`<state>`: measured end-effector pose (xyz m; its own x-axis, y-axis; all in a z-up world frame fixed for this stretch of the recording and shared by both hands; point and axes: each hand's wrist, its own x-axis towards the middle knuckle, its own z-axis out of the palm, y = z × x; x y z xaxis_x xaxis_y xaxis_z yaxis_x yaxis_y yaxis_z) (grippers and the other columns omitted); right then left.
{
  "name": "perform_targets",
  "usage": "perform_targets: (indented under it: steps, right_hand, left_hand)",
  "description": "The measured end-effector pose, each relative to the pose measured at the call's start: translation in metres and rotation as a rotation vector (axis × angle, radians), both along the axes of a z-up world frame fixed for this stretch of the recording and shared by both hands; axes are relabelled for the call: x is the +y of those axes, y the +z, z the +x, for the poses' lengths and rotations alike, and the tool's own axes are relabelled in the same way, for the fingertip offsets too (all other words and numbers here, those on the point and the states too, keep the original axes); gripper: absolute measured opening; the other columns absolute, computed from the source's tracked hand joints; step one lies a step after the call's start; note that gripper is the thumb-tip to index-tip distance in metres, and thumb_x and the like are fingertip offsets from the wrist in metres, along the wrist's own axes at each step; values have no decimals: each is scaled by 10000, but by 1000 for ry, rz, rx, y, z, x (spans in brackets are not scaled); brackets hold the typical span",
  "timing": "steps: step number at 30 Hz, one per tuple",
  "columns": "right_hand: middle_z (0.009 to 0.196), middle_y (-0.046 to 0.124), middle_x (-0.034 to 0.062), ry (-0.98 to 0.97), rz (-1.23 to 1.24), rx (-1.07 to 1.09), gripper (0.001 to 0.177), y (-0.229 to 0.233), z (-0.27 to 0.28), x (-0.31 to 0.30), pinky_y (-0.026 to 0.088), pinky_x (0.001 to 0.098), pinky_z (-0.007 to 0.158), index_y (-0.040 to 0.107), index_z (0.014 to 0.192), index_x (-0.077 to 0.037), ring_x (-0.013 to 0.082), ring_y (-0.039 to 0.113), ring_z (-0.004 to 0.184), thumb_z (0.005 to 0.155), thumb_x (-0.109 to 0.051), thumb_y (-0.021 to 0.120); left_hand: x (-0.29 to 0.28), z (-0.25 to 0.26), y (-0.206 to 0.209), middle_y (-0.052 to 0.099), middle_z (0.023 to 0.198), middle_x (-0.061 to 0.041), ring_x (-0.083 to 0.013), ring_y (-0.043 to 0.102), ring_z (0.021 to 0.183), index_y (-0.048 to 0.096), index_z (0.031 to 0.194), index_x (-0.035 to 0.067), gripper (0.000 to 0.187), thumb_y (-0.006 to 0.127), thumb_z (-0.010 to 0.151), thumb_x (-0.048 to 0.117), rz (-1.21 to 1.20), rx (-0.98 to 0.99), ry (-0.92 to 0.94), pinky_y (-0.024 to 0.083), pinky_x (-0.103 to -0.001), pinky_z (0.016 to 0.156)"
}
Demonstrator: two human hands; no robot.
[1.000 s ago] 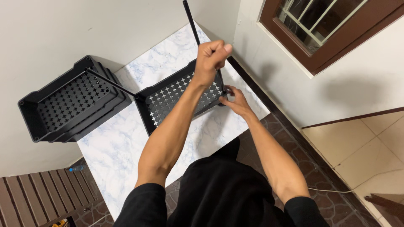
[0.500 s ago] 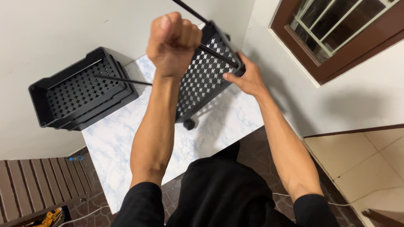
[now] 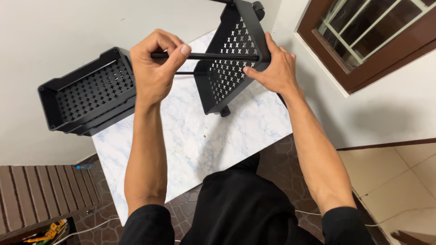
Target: The person assembles a black plastic tray by inserting four black rods into the tray's corner holes and securing each with a small cap. The person repeats the insertion and capping process for each corner, then places the assembled tray on the table.
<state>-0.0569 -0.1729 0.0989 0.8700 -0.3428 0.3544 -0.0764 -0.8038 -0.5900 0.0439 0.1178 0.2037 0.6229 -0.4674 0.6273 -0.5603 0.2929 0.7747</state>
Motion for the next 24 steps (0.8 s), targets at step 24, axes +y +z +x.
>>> perform_targets:
  steps: [24]
  right_hand:
    - [925,683,118,150,-283,39,1090,49,27,83,297,452,1006,518,1472,51,271,580,1023,586,-450,907]
  left_hand:
    - [113,-14,4,716,788,-51,-122,689,716,676,868,31,151,823,836,37,719,85,200,553,-284,635]
